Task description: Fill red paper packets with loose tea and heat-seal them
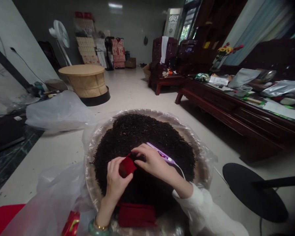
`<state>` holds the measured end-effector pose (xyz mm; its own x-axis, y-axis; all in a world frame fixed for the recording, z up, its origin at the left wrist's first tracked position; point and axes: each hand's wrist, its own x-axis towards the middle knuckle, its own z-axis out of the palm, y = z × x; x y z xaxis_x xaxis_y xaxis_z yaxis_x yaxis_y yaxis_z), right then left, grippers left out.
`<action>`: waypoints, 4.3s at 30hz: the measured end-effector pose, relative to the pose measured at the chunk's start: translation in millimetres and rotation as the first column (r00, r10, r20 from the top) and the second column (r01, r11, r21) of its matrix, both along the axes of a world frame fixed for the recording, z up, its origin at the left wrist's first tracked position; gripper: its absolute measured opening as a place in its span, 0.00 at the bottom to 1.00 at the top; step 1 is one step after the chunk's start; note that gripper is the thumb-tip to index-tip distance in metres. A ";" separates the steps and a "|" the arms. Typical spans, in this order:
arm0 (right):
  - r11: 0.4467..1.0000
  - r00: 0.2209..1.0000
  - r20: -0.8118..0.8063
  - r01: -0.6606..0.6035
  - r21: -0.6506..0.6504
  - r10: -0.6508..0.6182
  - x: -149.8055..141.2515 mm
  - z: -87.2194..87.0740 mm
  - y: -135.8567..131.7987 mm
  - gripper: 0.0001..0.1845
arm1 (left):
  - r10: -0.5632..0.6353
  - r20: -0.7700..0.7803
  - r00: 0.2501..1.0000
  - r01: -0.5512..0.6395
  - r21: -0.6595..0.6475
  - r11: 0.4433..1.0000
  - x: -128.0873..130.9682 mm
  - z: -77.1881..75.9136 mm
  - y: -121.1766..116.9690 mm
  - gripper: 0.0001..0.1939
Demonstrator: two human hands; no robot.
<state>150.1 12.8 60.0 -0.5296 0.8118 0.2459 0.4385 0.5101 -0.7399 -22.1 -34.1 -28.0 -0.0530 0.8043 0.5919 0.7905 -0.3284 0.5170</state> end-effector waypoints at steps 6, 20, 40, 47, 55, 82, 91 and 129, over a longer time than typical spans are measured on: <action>0.999 0.997 -0.075 0.012 0.029 -0.010 -1.5 -3.0 3.6 0.15 | 0.054 0.094 0.994 -0.046 -0.087 0.995 4.9 -10.8 2.7 0.24; 0.987 0.905 0.426 -0.056 0.153 -0.014 -19.2 -10.1 -10.3 0.06 | 0.156 0.138 0.978 -0.146 -0.077 0.986 19.6 -10.0 2.6 0.23; 0.950 0.897 0.315 -0.287 -0.122 0.311 7.9 1.1 19.3 0.06 | 0.025 0.778 0.627 0.616 -0.516 0.595 12.1 10.9 2.2 0.29; 0.859 0.876 0.144 -0.398 -0.321 0.460 9.8 -9.0 29.8 0.05 | 0.071 0.854 0.515 0.742 -0.486 0.462 10.7 13.7 -1.4 0.32; 0.850 0.873 0.132 -0.407 -0.334 0.470 11.4 -13.9 35.1 0.09 | 0.094 0.864 0.494 0.756 -0.481 0.444 9.6 16.7 -1.7 0.34; 0.950 0.964 0.082 -0.262 0.171 0.251 14.6 28.6 -6.2 0.10 | -0.075 0.580 0.811 0.385 -0.434 0.815 -10.7 4.3 -4.1 0.14; 0.946 0.855 0.461 -0.311 0.088 0.238 -7.1 19.8 -10.7 0.08 | -0.047 0.623 0.781 0.404 -0.446 0.799 10.9 7.1 -4.7 0.17; 0.791 0.854 -0.047 -0.500 -0.352 0.518 24.7 -7.6 39.0 0.07 | 0.148 0.857 0.494 0.772 -0.511 0.378 -9.0 5.3 -9.7 0.25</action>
<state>174.7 51.8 52.4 -0.8936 0.4478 -0.0307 0.2267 0.3912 -0.8920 -31.1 -43.8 -22.7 0.3582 0.8372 -0.4132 -0.0696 0.4653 0.8824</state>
